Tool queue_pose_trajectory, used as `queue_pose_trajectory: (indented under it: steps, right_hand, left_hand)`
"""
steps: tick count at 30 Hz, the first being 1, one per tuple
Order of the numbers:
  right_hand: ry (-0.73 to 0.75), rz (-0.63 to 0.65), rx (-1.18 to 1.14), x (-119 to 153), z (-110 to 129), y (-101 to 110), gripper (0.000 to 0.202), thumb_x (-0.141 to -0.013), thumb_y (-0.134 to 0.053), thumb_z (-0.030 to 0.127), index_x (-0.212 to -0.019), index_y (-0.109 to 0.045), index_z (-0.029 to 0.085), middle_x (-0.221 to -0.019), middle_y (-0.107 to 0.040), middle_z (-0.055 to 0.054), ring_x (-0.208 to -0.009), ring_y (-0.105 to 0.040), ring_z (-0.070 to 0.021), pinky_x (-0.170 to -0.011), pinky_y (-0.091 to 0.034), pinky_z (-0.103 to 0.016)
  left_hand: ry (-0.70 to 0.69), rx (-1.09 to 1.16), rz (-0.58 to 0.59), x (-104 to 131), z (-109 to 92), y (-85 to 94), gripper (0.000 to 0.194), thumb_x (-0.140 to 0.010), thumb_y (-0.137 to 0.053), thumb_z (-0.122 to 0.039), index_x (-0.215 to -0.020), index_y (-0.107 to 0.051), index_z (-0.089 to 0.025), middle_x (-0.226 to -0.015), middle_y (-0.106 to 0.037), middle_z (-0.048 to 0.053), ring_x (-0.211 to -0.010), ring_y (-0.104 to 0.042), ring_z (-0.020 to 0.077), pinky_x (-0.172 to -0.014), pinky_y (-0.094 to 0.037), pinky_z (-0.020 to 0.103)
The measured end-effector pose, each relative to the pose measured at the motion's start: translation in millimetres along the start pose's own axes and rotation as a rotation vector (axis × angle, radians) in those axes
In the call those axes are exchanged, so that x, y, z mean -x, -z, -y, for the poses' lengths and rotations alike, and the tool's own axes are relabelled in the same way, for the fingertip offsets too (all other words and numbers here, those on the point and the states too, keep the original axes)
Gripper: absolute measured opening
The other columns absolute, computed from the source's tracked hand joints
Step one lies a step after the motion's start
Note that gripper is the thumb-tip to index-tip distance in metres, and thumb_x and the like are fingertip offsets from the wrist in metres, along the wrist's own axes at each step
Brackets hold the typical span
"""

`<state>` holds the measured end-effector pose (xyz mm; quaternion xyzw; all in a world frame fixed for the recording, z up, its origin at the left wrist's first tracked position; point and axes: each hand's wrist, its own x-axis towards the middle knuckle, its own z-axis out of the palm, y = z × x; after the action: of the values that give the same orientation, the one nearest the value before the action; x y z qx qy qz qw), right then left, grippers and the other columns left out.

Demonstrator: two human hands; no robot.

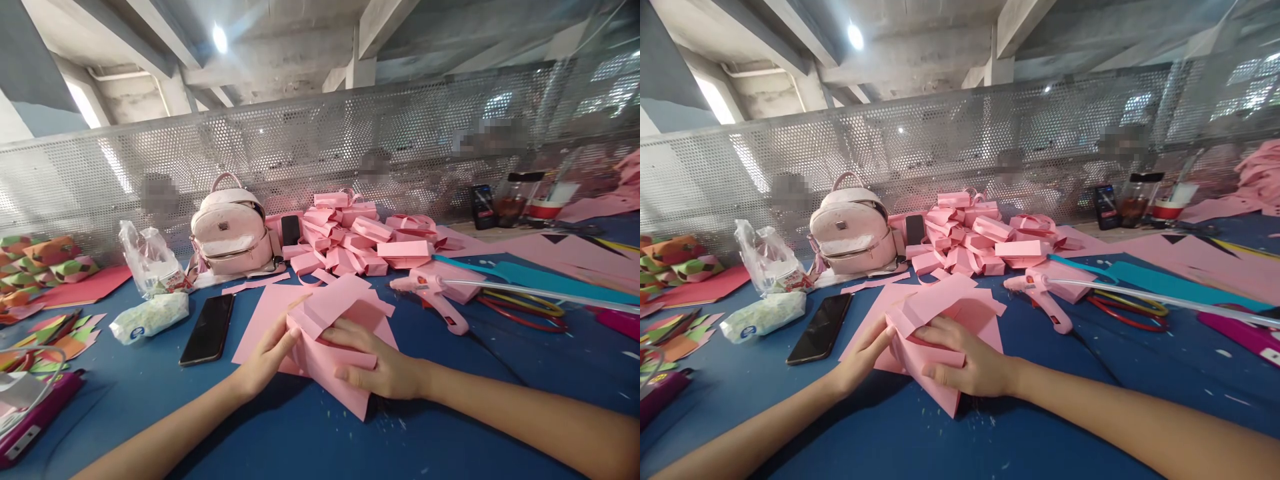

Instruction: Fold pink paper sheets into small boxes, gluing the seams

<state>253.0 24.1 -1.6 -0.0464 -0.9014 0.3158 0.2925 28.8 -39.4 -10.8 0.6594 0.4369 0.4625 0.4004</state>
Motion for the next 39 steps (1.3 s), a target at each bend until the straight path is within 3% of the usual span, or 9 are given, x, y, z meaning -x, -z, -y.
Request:
queue_pose_trajectory:
  steps: [7,21,39]
  right_hand:
    - [0.001,-0.003,0.05,0.5,1.3,0.5,0.051,-0.097,-0.054,0.04,-0.146,-0.047,0.026,-0.147,-0.05,-0.012,-0.139,-0.042,-0.0259,-0.115,-0.033,-0.046]
    - [0.018,0.022,0.051,0.0,-1.1,0.2,0.053,-0.098,-0.053,0.04,-0.148,-0.043,0.026,-0.149,-0.048,-0.012,-0.139,-0.04,-0.025,-0.115,-0.032,-0.046]
    - [0.01,0.021,0.06,0.1,-2.7,-0.6,0.053,-0.097,-0.053,0.041,-0.147,-0.043,0.026,-0.145,-0.052,-0.012,-0.136,-0.044,-0.0258,-0.112,-0.035,-0.046]
  left_hand:
    - [-0.019,0.045,-0.008,0.6,1.8,0.1,0.054,-0.097,-0.048,-0.051,-0.143,-0.05,-0.024,-0.149,-0.051,0.006,-0.15,-0.022,0.0292,-0.124,-0.016,0.045]
    - [-0.029,0.039,0.012,1.4,-1.0,-0.3,0.055,-0.098,-0.047,-0.049,-0.147,-0.044,-0.024,-0.151,-0.048,0.006,-0.151,-0.017,0.03,-0.124,-0.013,0.048]
    - [-0.045,0.064,0.036,0.3,-4.2,-1.2,0.054,-0.099,-0.048,-0.047,-0.148,-0.043,-0.025,-0.152,-0.047,0.006,-0.15,-0.02,0.029,-0.123,-0.019,0.044]
